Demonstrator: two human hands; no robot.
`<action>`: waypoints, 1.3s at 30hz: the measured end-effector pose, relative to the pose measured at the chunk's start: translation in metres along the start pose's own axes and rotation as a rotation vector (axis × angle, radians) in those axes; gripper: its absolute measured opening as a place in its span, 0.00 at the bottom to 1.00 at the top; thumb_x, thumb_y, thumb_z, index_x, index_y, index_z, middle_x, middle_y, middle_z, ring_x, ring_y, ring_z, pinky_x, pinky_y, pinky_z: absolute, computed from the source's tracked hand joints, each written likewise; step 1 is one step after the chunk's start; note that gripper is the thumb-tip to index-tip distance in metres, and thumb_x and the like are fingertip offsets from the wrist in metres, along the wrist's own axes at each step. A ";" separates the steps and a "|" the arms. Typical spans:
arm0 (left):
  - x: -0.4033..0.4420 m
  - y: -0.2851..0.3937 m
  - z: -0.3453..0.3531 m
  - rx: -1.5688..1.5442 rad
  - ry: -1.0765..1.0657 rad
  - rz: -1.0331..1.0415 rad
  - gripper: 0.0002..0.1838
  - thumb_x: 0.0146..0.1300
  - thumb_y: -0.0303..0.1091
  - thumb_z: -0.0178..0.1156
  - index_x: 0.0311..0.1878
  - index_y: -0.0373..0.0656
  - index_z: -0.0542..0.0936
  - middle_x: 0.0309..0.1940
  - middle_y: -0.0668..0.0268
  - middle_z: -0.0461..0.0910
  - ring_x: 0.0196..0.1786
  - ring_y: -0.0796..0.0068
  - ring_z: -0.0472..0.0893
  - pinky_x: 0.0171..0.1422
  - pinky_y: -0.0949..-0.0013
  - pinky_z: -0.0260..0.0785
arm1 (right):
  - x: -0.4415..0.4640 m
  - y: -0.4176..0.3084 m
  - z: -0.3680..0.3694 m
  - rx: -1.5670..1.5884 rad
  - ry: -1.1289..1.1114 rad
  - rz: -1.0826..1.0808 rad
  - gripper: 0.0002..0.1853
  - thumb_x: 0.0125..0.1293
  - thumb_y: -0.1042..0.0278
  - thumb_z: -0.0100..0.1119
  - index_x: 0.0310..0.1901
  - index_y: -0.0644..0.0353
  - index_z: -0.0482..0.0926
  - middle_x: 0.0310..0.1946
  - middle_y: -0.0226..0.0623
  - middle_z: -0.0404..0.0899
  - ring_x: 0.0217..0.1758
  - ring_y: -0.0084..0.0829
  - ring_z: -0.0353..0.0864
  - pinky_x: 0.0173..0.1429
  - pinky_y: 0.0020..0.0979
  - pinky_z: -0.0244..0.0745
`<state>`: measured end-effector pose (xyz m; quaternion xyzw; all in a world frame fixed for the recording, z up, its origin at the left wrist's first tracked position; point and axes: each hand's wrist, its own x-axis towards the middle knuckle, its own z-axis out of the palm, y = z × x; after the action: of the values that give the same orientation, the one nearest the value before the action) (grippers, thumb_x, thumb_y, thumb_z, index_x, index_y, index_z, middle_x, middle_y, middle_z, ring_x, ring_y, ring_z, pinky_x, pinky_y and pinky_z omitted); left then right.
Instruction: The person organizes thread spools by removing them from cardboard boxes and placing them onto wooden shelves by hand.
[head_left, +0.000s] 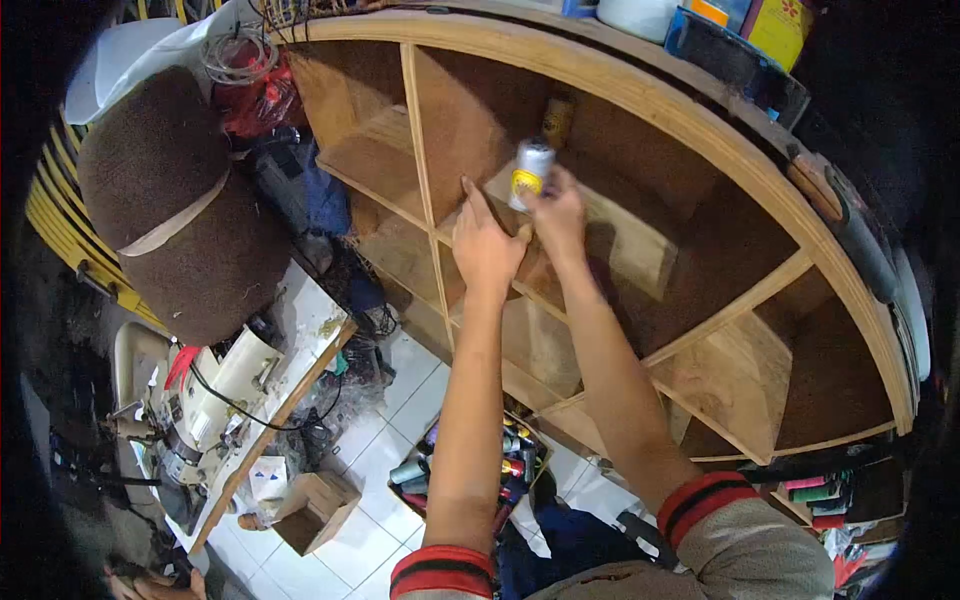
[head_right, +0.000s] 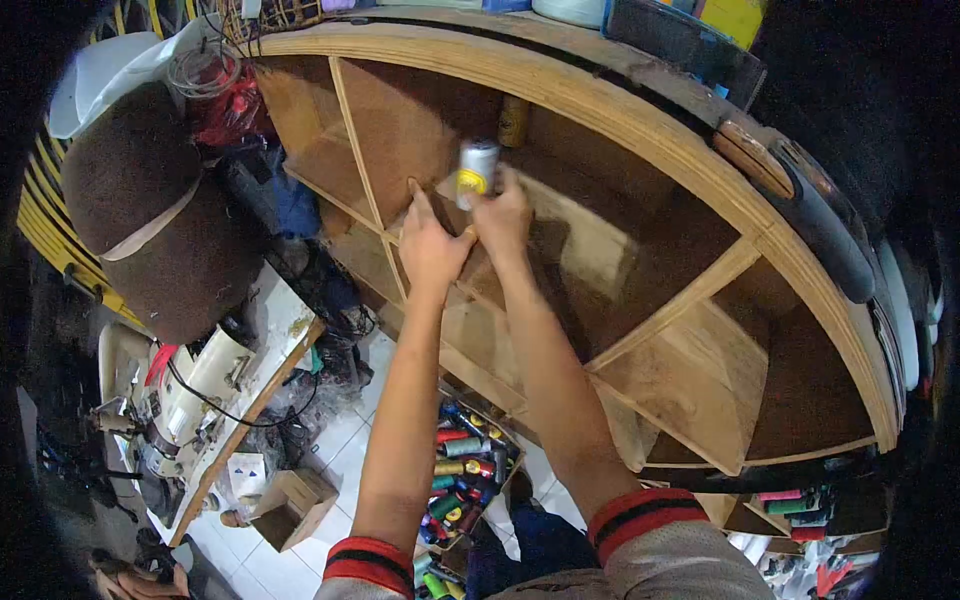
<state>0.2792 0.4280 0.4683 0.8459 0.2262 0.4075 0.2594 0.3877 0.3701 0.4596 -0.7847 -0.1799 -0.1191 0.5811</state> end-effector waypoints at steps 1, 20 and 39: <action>0.000 0.000 0.001 0.002 -0.017 -0.010 0.46 0.51 0.38 0.63 0.68 0.31 0.49 0.51 0.48 0.70 0.53 0.51 0.71 0.59 0.58 0.62 | 0.009 -0.010 -0.008 -0.131 0.033 0.093 0.32 0.50 0.61 0.68 0.54 0.71 0.69 0.43 0.44 0.78 0.45 0.39 0.78 0.52 0.35 0.71; 0.004 -0.015 0.017 -0.026 0.073 -0.006 0.33 0.58 0.35 0.57 0.65 0.34 0.59 0.48 0.52 0.73 0.50 0.51 0.73 0.56 0.58 0.64 | 0.137 0.075 -0.010 -0.355 0.182 -0.035 0.32 0.60 0.49 0.55 0.60 0.63 0.65 0.58 0.46 0.67 0.59 0.41 0.67 0.61 0.34 0.62; -0.451 -0.267 -0.061 -0.009 -0.315 -0.719 0.15 0.56 0.27 0.57 0.47 0.35 0.76 0.40 0.52 0.78 0.43 0.56 0.78 0.47 0.64 0.70 | -0.406 0.270 -0.043 -0.080 -1.210 0.389 0.24 0.56 0.69 0.65 0.54 0.61 0.71 0.45 0.40 0.78 0.49 0.30 0.77 0.52 0.29 0.72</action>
<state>-0.0709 0.3792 0.0766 0.7637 0.4638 0.1566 0.4209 0.1341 0.2010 0.0772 -0.7525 -0.3259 0.4465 0.3580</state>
